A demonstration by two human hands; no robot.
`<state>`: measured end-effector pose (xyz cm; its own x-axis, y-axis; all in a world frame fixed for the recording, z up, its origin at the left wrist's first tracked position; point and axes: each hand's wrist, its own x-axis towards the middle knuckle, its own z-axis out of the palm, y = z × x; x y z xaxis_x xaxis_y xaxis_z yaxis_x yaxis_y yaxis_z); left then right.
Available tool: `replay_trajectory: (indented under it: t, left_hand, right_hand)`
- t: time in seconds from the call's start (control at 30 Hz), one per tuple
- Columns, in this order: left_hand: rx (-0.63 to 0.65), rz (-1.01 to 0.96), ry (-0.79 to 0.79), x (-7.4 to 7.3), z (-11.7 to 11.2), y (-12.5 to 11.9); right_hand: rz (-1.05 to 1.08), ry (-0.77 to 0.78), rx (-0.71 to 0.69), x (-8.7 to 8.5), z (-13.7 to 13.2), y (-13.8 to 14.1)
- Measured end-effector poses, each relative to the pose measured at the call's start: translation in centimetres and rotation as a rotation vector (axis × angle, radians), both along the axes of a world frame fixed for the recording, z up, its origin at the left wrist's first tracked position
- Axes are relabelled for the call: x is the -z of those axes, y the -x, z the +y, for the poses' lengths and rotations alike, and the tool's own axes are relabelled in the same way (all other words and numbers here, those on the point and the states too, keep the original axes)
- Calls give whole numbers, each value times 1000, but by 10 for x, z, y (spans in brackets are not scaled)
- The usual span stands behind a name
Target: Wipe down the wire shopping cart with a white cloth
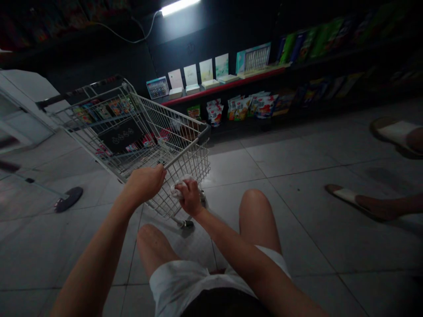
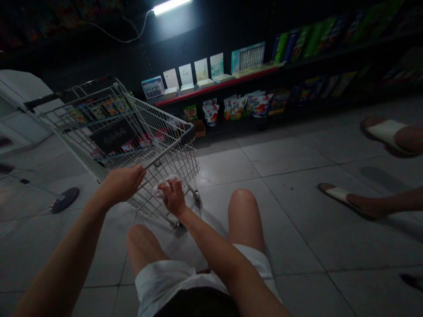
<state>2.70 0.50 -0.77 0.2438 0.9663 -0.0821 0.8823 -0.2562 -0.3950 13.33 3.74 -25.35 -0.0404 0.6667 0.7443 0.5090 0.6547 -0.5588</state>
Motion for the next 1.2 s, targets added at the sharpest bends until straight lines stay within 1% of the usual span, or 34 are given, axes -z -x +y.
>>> replay_trajectory:
  t: [0.03, 0.07, 0.1, 0.13, 0.17, 0.23, 0.3, 0.33, 0.37, 0.4, 0.43, 0.5, 0.57, 0.6, 0.67, 0.73, 0.77, 0.83, 0.97, 1.03, 1.13, 1.2]
  left_hand:
    - [1, -1, -2, 0, 0, 0]
    - [3, 0, -6, 0, 0, 1]
    - [6, 1, -9, 0, 0, 2]
    - [10, 2, -11, 1, 1, 3]
    - [15, 3, -14, 2, 1, 5]
    - [23, 0, -16, 3, 1, 8]
    - [21, -7, -19, 5, 1, 11]
    - [14, -9, -21, 5, 1, 11]
    - [8, -7, -21, 5, 1, 12]
    - [3, -3, -18, 4, 0, 12]
    - [1, 2, -14, 4, -1, 11]
    - [1, 15, -3, 1, -1, 8]
    - [0, 26, 5, -1, -1, 6]
    - [3, 28, 7, -1, -1, 5]
    - [15, 25, 0, 0, 0, 5]
    - [27, 17, -18, 2, 0, 7]
    - [29, 16, -25, 3, 1, 8]
    - [29, 24, -24, 5, 1, 9]
    - [7, 44, -2, 3, 2, 5]
    - [4, 39, 0, 1, 2, 3]
    - [14, 23, 2, 0, 2, 1]
    - [18, 19, -2, 1, 1, 2]
  right_hand:
    - [-9, 23, -6, 4, -3, -2]
    - [-3, 38, -6, 2, -6, -4]
    - [15, 38, -2, -5, -9, -7]
    - [43, 23, 4, -18, -11, -10]
    - [72, -7, 13, -35, -12, -13]
    - [104, -102, 17, -73, -9, -18]
    - [40, -193, -20, -107, 1, -23]
    - [-20, -222, -48, -118, 9, -27]
    - [-85, -234, -72, -126, 18, -31]
    - [-136, -228, -81, -130, 28, -37]
    - [-159, -204, -63, -132, 38, -44]
    - [-121, -128, 37, -130, 54, -56]
    - [-41, -63, 137, -127, 58, -60]
    - [-26, -51, 150, -127, 55, -58]
    - [-63, -69, 98, -129, 42, -47]
    - [-138, -104, 3, -130, 28, -34]
    - [-166, -113, -34, -131, 23, -29]
    - [-163, -108, -56, -131, 23, -28]
    - [-33, -57, 12, -131, 43, -44]
    - [68, -40, 52, -133, 53, -55]
    - [223, -72, 103, -140, 60, -67]
    - [246, -120, 124, -137, 61, -66]
